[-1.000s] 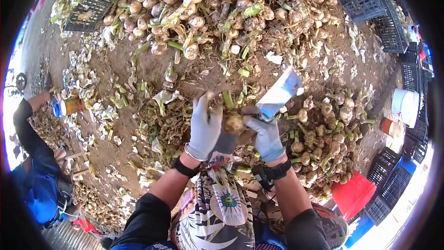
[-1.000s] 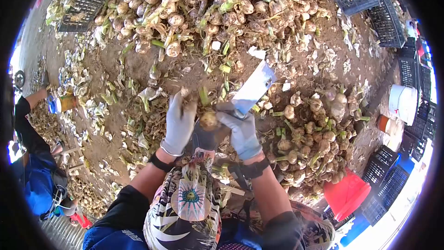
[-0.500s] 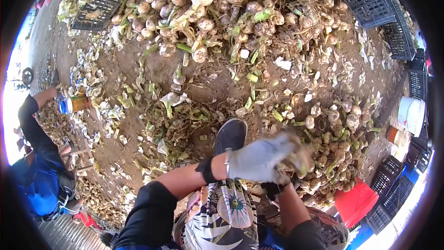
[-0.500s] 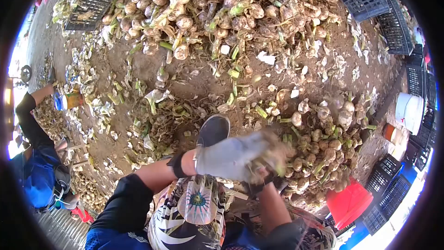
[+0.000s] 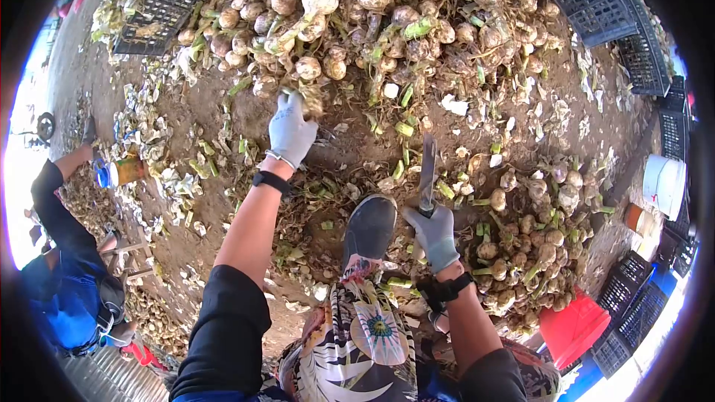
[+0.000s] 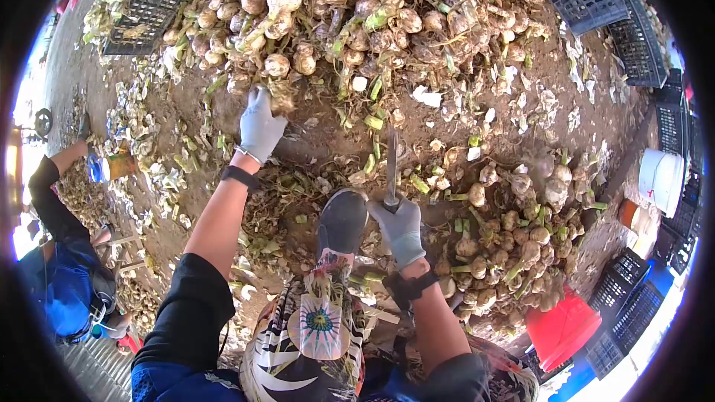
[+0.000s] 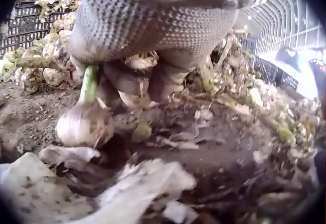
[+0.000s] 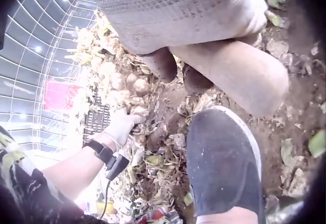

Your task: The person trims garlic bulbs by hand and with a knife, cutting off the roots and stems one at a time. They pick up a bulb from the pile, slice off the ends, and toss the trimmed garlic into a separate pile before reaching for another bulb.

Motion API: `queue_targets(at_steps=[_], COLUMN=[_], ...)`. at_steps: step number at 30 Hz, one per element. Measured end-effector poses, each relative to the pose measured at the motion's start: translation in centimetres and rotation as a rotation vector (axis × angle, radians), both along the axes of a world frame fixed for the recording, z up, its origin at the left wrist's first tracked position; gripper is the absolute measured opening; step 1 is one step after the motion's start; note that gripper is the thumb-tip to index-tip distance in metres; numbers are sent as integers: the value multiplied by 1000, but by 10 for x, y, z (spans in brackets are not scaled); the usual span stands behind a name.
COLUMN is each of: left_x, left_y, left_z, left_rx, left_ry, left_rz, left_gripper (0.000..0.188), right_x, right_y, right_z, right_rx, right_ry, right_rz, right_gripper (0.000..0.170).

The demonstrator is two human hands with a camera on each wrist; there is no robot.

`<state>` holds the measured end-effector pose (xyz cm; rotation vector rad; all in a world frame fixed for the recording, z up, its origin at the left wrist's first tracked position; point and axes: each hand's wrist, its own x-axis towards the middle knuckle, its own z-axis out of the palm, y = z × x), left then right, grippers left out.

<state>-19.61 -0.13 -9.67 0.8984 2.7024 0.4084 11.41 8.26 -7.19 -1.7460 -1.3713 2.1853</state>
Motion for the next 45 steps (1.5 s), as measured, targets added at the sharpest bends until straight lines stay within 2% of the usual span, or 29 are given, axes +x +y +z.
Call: queue_targets(at_steps=[2,4,6,8,9,10,13,14,15,16,19,20,21,22,23,24,25,26,28,29,30,32,33,37,39,40,42,43,45], left_x=[18,54,92,122,130,138,149,147,142,137,134,134,141,139,132,127,122,125,136,138,137,140,140,136,129,129,132,137,145], left_y=[-3,-5,-5,-8,-12,-17,-15,-16,-16,-17,-34,-32,-36,-37,-32,-30,-30,-32,-41,-53,-56,-68,-67,-55,-39,-40,-46,-53,-64], left_z=[6,28,63,85,75,67,66,68,70,70,42,43,48,52,64,71,73,73,69,41,40,43,40,56,75,72,56,48,47], left_rx=[65,193,197,339,457,460,771,768,761,754,733,740,998,997,827,656,410,410,589,605,612,692,876,726,504,503,536,535,883], left_ry=[-150,-247,-443,-589,-611,-612,-1247,-1249,-1331,-1413,-1368,-1339,-1554,-1555,-1380,-1196,-1210,-1207,-1118,-1214,-1217,-1478,-1666,-1495,-1405,-1404,-1154,-1159,-1790], left_rz=[-47,-129,-194,-235,-224,-224,114,120,149,178,101,35,190,190,-5,-187,-213,-213,-168,-156,-163,84,146,158,-32,-30,-276,-275,323], left_gripper=[36,35,45,60,71,71,67,67,65,63,62,62,57,57,57,58,54,54,51,71,71,89,92,93,90,90,88,88,91], right_x=[-11,-23,-35,-38,-41,-41,-40,-42,-40,-38,-31,-31,-32,-33,-32,-30,-27,-28,-27,-29,-30,-31,-31,-30,-26,-26,-23,-23,-22], right_y=[1,8,12,12,13,14,11,10,16,19,21,19,17,16,16,18,23,24,18,10,8,6,5,7,13,16,15,15,9], right_z=[13,30,45,34,36,38,38,44,51,56,64,70,79,83,80,75,70,69,73,80,83,85,89,84,79,76,79,85,86], right_rx=[-19,19,-16,-16,-38,-62,-66,-78,25,21,771,772,937,1102,1181,1181,1111,1041,1110,1120,1141,1150,1134,1078,1019,967,953,941,962], right_ry=[25,70,245,307,335,361,369,380,265,263,-158,-165,-191,-214,-187,-188,-241,-291,-233,-206,-180,-168,-167,-157,-222,-282,-274,-245,-175], right_rz=[-11,7,-117,-176,-221,-269,-232,-211,-33,-32,661,659,806,954,934,934,919,904,892,927,957,951,984,999,992,985,987,1044,1092], right_gripper=[13,18,24,26,26,26,25,24,26,26,32,32,31,30,30,30,29,28,26,25,24,24,24,24,24,24,28,30,32])
